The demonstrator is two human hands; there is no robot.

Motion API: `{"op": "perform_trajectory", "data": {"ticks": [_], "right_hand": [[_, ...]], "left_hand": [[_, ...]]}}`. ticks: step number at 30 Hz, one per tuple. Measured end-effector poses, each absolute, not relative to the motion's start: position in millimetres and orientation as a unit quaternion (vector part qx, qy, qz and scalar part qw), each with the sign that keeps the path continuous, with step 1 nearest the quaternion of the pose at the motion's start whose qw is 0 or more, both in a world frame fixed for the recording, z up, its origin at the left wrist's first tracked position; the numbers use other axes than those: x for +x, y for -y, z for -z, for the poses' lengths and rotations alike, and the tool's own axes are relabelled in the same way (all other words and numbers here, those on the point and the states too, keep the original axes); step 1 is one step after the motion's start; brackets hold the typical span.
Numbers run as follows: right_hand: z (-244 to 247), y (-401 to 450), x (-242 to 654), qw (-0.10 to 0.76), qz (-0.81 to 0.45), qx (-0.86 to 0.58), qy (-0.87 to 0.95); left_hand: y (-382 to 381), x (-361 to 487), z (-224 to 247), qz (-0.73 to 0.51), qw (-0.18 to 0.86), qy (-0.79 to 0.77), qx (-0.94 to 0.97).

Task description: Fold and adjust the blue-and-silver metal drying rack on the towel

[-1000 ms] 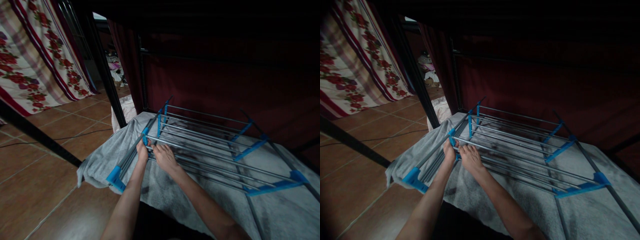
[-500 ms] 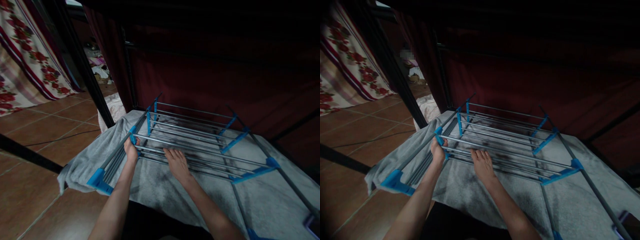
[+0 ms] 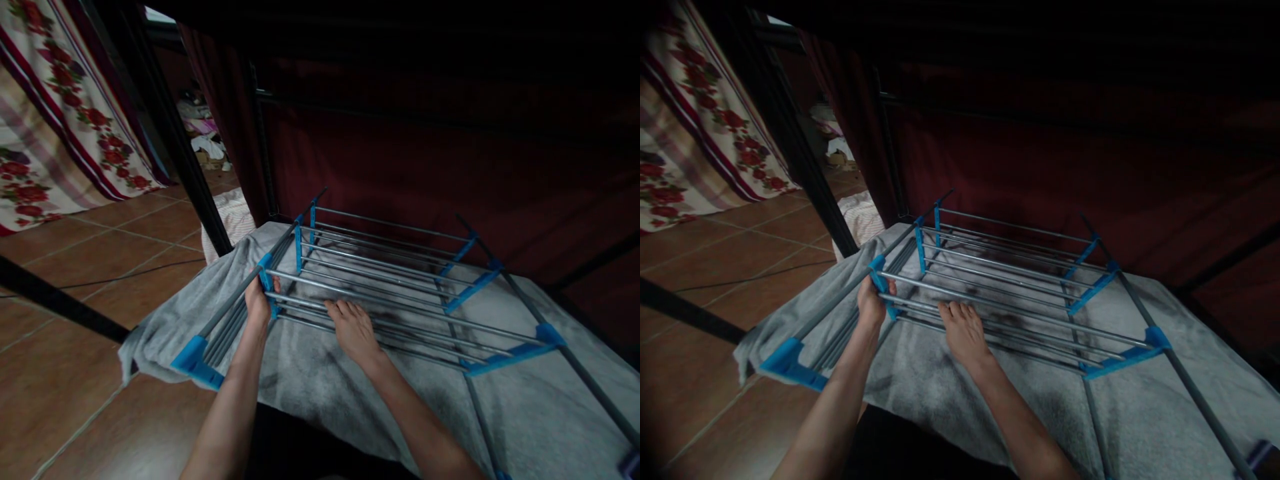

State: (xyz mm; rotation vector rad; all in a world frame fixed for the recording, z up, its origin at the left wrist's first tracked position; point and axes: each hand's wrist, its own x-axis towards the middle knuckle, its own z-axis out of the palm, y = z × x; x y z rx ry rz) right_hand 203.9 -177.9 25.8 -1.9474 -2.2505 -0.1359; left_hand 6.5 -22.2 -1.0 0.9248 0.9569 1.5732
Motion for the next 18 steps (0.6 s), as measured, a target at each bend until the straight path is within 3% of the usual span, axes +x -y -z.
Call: {"op": "perform_trajectory", "data": {"ticks": [18], "right_hand": [[-25.4,175.9,206.2,0.078,0.049,-0.649,0.755]], "left_hand": [[19.9,2.8,4.3,-0.63,0.515,-0.405,0.418]]}}
